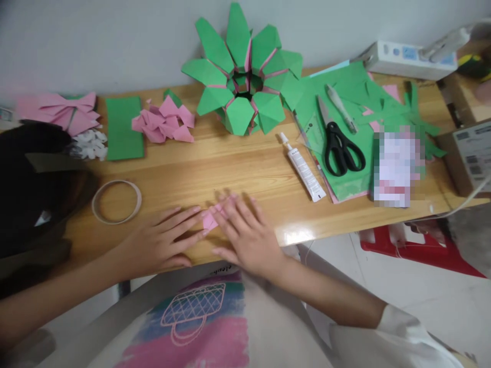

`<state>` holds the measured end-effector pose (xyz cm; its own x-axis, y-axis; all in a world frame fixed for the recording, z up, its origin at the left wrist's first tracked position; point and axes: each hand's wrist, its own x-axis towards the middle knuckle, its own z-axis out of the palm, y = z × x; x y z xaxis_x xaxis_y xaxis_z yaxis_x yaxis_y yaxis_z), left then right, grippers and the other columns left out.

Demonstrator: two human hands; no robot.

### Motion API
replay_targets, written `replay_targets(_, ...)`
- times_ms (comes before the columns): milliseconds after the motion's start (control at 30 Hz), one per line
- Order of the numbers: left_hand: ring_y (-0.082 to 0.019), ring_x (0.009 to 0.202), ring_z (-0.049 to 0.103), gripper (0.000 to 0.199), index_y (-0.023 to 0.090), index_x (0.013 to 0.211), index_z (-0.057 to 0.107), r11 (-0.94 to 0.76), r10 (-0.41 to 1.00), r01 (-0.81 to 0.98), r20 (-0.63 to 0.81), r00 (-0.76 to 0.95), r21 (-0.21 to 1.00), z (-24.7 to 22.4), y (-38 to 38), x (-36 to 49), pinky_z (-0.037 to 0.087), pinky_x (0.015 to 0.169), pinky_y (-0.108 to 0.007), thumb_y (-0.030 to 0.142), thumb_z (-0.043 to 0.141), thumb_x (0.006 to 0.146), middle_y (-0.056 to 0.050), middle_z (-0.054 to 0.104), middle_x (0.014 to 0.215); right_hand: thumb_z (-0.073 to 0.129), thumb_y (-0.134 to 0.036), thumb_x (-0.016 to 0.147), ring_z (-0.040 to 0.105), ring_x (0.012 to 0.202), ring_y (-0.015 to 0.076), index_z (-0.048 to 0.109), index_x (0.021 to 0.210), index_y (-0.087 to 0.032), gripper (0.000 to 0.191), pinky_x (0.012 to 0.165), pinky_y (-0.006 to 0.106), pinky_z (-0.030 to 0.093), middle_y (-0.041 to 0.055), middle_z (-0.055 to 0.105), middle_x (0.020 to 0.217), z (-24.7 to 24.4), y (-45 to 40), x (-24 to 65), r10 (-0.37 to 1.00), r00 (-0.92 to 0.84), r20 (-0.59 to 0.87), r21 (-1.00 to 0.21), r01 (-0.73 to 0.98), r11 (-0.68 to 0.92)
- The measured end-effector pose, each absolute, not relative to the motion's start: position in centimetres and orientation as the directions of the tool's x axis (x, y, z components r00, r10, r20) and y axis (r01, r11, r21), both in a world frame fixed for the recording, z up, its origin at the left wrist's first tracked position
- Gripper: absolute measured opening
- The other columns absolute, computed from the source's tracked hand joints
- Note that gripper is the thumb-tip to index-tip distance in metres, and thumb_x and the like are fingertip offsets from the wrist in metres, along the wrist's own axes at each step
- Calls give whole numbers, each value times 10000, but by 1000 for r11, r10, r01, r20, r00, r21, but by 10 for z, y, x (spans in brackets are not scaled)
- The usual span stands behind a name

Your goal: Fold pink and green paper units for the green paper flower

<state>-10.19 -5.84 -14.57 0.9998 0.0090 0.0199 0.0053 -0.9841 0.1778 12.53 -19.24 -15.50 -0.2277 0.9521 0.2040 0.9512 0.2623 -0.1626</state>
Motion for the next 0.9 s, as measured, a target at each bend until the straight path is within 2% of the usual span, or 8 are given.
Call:
replay_targets(100, -295, 1394, 429, 571, 173, 1320, 551, -983, 10, 7, 15, 1000, 185, -145, -58, -102, 245, 1174, -438, 580, 526, 921, -164, 548, 1432, 314, -669, 936, 320, 1452, 282, 369, 1479, -39, 833, 1188, 441, 243, 151, 430, 1538, -160, -186, 121, 926, -353, 131, -208, 904, 374)
replay_targets(333, -308, 1379, 442, 562, 167, 1328, 548, -981, 2, -1, 18, 1000, 196, -145, -57, -102, 287, 1144, -439, 560, 530, 928, -169, 566, 1408, 378, -681, 913, 352, 1444, 284, 372, 1479, -47, 850, 1179, 438, 274, 139, 386, 1562, -163, -186, 126, 918, -384, 96, -202, 896, 396)
replay_targets(567, -334, 1390, 429, 554, 140, 1312, 566, -979, -4, -14, 52, 999, 203, -148, -59, -102, 341, 1119, -465, 548, 502, 944, -198, 576, 1388, 377, -635, 937, 317, 1467, 316, 260, 1537, -91, 818, 1183, 521, 269, 166, 365, 1568, -165, -186, 140, 979, -172, 109, -256, 947, 195)
replay_targets(733, -374, 1406, 395, 666, 114, 1348, 534, -986, 10, -1, 60, 998, 168, -152, -65, -104, 372, 1095, -497, 623, 451, 928, -235, 535, 1419, 425, -649, 914, 311, 1471, 316, 290, 1532, -125, 821, 1184, 536, 270, 153, 353, 1578, -166, -184, 146, 982, -170, 80, -296, 937, 187)
replay_targets(900, -369, 1418, 380, 718, 114, 1412, 476, -991, 12, 8, 37, 999, 133, -152, -68, -106, 354, 1112, -496, 628, 485, 911, -218, 513, 1451, 374, -542, 975, 407, 1422, 277, 435, 1446, -91, 655, 1159, 508, 332, 165, 463, 1512, -166, -181, 146, 987, -91, 128, -385, 913, 135)
